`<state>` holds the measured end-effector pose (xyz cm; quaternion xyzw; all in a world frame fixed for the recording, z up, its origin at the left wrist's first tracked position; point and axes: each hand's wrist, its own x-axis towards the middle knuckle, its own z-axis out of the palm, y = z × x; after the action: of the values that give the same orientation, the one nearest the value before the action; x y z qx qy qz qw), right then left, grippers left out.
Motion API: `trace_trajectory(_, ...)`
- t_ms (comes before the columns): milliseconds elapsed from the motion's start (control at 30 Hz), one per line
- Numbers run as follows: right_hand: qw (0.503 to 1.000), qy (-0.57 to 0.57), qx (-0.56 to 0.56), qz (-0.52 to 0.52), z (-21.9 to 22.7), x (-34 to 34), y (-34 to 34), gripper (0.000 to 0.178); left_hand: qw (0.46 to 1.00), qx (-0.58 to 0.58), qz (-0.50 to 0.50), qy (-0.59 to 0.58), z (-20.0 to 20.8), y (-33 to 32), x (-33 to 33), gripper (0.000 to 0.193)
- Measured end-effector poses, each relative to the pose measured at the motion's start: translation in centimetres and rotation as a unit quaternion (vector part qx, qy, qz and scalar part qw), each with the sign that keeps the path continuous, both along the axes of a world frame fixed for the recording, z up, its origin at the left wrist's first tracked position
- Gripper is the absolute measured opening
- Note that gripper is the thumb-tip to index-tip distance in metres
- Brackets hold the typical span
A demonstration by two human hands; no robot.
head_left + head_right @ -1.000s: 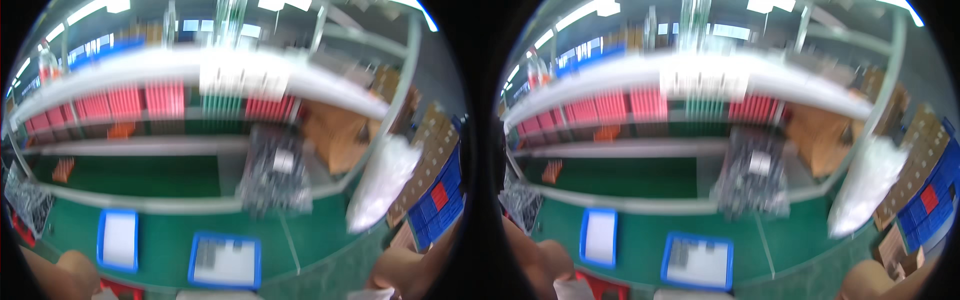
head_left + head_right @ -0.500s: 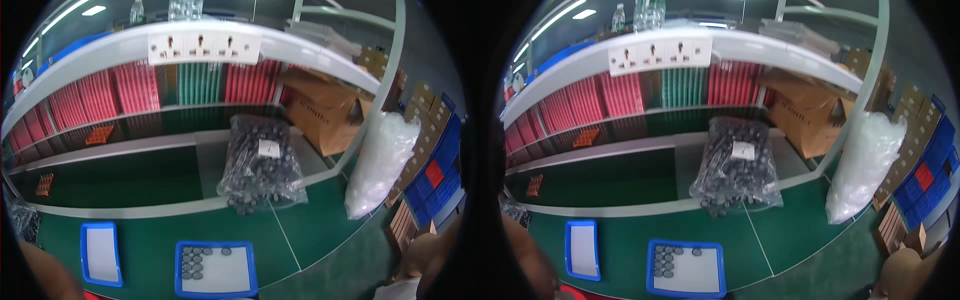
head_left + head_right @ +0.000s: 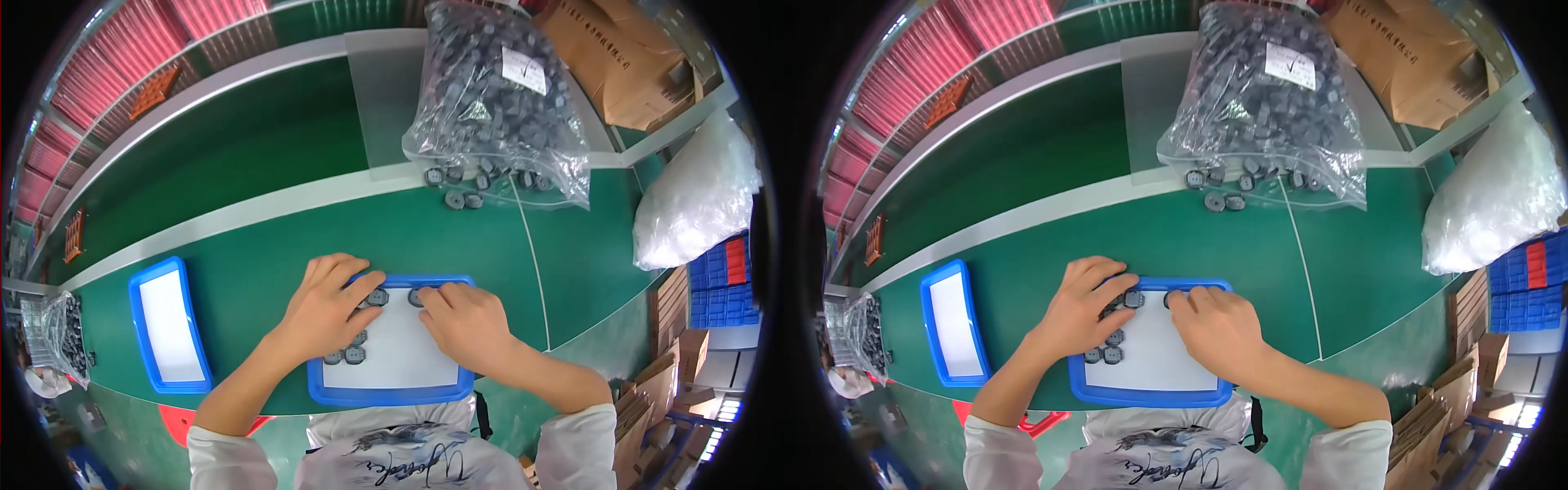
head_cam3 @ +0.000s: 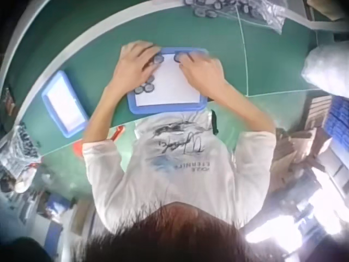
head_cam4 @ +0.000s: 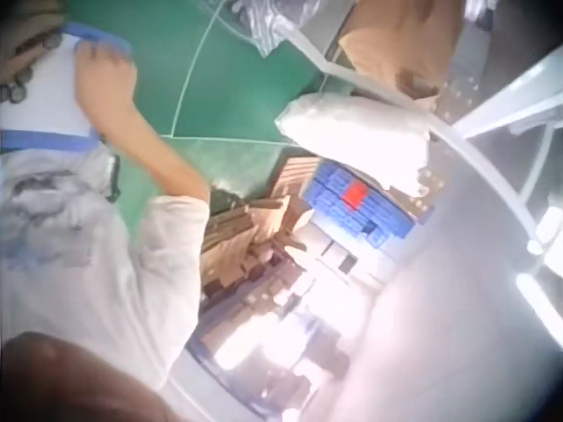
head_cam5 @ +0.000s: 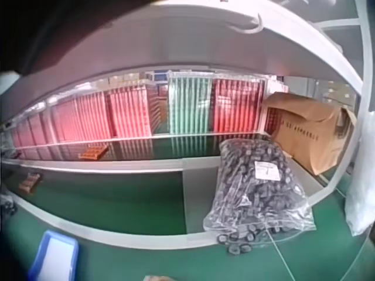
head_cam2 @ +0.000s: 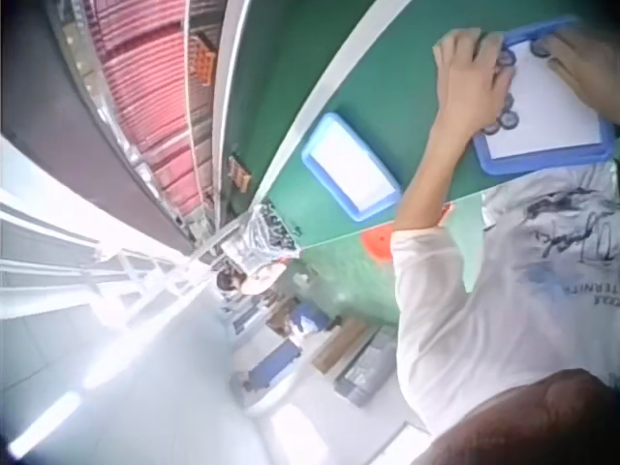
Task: Placing small electronic components into a blue sorting tray and then into a wooden assembly jig on a production floor.
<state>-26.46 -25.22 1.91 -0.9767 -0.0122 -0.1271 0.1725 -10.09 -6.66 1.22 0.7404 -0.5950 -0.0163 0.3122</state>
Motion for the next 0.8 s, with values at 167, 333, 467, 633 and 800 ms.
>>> trace_trajectory(167, 0.999, -0.018, -0.034, 0.039, -1.8, 0.9, -0.4, 0.014, 0.999, 0.029, 0.022, 0.014, -0.9, 0.0, -0.4, 0.045)
trace_trajectory(333, 0.994, -0.037, -0.021, 0.097, -1.6, 1.7, -0.7, 0.013, 0.998, 0.031, 0.049, 0.007, -0.8, 0.2, -1.1, 0.045)
trace_trajectory(467, 0.993, -0.039, -0.015, 0.107, -1.5, 2.3, -0.4, 0.012, 0.999, 0.022, 0.048, 0.003, -0.7, -0.1, -1.0, 0.046)
trace_trajectory(633, 0.995, -0.045, 0.033, 0.088, -0.8, 2.2, -1.3, 0.018, 0.998, 0.022, 0.032, 0.048, 0.8, -0.5, 0.0, 0.039)
trace_trajectory(800, 0.979, -0.085, 0.097, -0.159, -0.5, 4.2, -9.2, 0.022, 0.998, -0.039, -0.030, 0.032, 1.5, -7.5, 3.2, 0.034)
